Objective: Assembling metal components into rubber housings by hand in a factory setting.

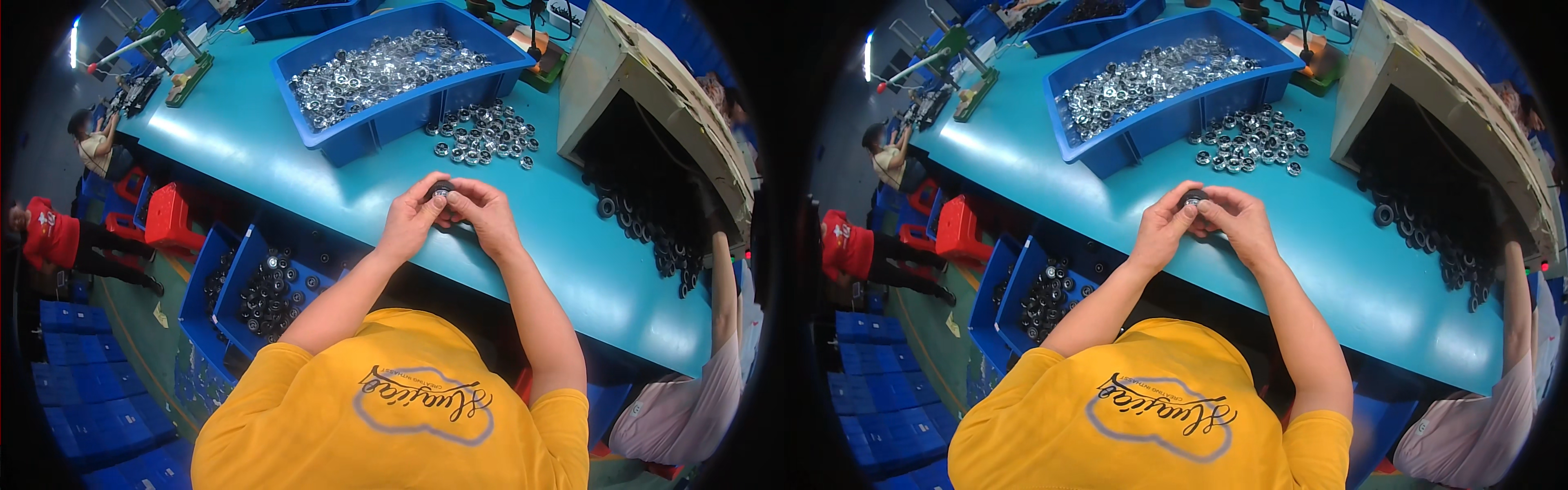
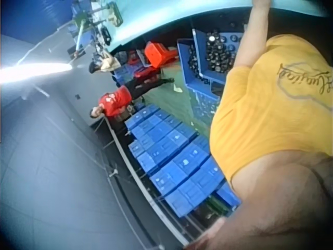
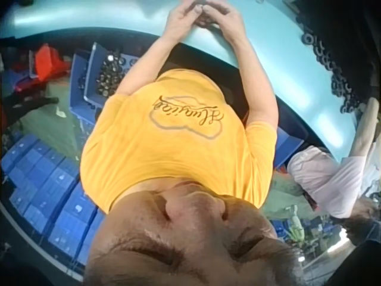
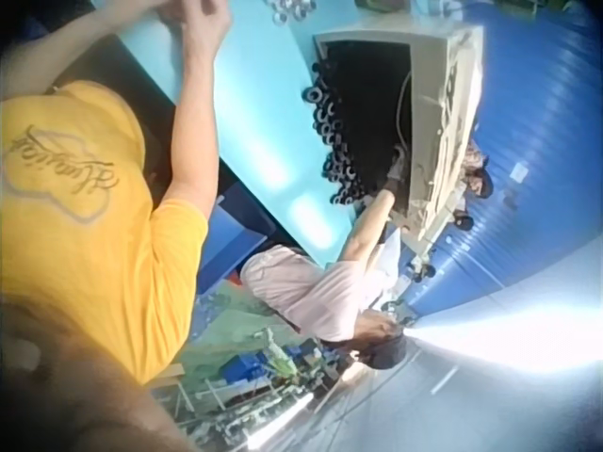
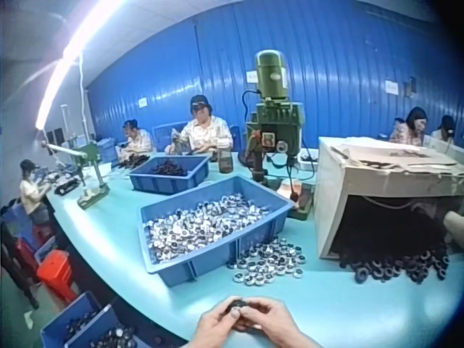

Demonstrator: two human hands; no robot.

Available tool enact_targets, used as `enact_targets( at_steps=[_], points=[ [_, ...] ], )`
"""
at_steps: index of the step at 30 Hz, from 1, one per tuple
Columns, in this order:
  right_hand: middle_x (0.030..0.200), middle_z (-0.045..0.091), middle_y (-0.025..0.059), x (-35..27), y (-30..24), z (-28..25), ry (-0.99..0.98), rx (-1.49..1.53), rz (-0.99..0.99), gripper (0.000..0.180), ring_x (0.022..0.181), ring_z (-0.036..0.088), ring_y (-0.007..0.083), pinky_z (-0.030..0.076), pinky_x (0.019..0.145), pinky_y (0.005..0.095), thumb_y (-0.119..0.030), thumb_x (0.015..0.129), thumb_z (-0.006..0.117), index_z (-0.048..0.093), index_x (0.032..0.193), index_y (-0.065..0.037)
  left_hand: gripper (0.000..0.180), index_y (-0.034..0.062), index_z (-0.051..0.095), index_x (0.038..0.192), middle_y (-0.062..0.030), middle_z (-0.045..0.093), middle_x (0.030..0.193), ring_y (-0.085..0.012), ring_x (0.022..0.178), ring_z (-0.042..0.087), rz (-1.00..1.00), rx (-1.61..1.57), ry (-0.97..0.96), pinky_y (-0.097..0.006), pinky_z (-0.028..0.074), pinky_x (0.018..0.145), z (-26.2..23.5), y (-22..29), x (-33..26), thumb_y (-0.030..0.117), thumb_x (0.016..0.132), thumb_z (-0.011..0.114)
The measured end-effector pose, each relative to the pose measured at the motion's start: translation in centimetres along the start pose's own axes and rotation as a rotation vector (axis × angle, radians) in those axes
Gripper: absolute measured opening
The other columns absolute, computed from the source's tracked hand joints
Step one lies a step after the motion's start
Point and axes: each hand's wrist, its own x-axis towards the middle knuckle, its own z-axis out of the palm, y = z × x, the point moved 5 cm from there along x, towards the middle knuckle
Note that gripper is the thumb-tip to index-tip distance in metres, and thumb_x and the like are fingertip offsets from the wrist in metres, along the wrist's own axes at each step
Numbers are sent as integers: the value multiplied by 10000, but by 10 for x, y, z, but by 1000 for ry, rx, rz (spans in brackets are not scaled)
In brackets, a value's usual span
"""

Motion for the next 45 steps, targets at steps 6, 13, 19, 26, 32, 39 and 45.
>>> enact_targets(
  at_steps=[6,13,19,26,32,39,45],
  points=[
    [1026,741,80,0,6,-2,20,57,2,309,876,676,139,545,761,291,-153,921,772,700,1173,10,295,82,649,1325,-13,697,954,-64,752,635,51,141,145,-218,559,646,6,8,-6,101,1035,597],
    [974,733,70,2,8,-10,113,-9,-85,207,827,653,110,514,708,288,-162,929,764,685,1058,-21,289,92,669,1299,3,674,839,-46,655,584,55,283,241,-212,531,588,20,13,-4,64,1025,584],
    [972,701,74,11,12,-18,79,9,8,281,767,653,112,513,638,244,-193,984,701,637,1170,7,479,70,459,1499,-45,657,1006,-99,813,625,37,185,-45,-252,564,722,21,-2,10,55,1030,553],
    [990,699,71,5,2,-8,121,24,-56,296,794,667,108,546,657,241,-125,942,742,636,1181,13,539,36,428,1504,-109,688,1104,-150,972,677,114,420,12,-312,567,818,20,-3,14,13,988,585],
    [926,709,46,9,6,-21,194,-98,-125,190,796,661,98,534,667,237,-55,896,766,674,1058,-13,551,33,490,1437,-140,719,1058,-165,921,709,235,594,0,-319,567,812,30,10,9,-6,922,681],
    [882,707,46,14,6,-23,225,-75,-66,163,793,664,103,547,685,247,-53,893,767,688,1029,-12,542,47,512,1401,-138,707,1036,-219,877,703,362,788,48,-340,569,774,36,15,7,-15,894,694],
    [929,711,71,10,-3,-24,126,42,-30,197,820,681,120,586,700,265,-42,898,759,690,1077,2,539,61,522,1424,-46,690,991,-112,803,640,129,320,-2,-280,553,723,27,3,13,-61,910,628]
  ],
)
